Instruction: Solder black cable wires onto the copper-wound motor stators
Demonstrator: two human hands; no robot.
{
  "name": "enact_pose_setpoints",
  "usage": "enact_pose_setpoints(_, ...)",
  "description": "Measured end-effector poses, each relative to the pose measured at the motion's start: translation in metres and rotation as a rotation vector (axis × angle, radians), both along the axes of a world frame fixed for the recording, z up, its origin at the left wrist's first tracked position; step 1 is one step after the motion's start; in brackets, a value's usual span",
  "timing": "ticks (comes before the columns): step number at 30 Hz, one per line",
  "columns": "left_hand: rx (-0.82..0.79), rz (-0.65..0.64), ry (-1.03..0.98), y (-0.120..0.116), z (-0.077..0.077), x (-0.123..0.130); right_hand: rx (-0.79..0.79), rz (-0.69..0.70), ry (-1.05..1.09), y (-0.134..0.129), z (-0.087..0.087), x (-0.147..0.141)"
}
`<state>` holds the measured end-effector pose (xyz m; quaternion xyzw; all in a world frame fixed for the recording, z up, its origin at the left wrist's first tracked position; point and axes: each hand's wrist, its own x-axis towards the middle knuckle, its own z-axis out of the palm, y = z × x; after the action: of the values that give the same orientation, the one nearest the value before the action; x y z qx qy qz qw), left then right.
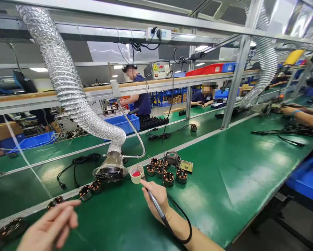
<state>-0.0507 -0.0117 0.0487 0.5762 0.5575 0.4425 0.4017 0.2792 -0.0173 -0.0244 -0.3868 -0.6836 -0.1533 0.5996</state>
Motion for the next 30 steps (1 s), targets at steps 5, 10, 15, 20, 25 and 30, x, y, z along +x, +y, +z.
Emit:
enact_pose_setpoints(5,-0.095,-0.168,-0.216,-0.048,-0.056,0.093,-0.115,0.155,0.005,-0.01,-0.004,-0.01)
enact_pose_setpoints(10,0.123,-0.175,-0.289,-0.048,-0.032,0.143,-0.209,0.312,-0.044,-0.012,-0.007,-0.019)
enact_pose_setpoints(15,0.307,-0.182,-0.315,-0.048,-0.004,0.16,-0.121,0.267,-0.013,-0.008,-0.008,-0.025)
enact_pose_setpoints(20,0.436,-0.252,-0.226,-0.047,-0.012,0.16,-0.113,0.248,0.024,-0.002,-0.013,-0.02)
enact_pose_setpoints(25,0.492,-0.218,0.403,-0.007,-0.021,0.08,-0.149,0.182,0.084,-0.003,-0.008,-0.017)
enact_pose_setpoints(30,-0.054,0.449,1.041,0.055,-0.007,-0.073,-0.079,0.12,0.152,-0.001,0.002,-0.017)
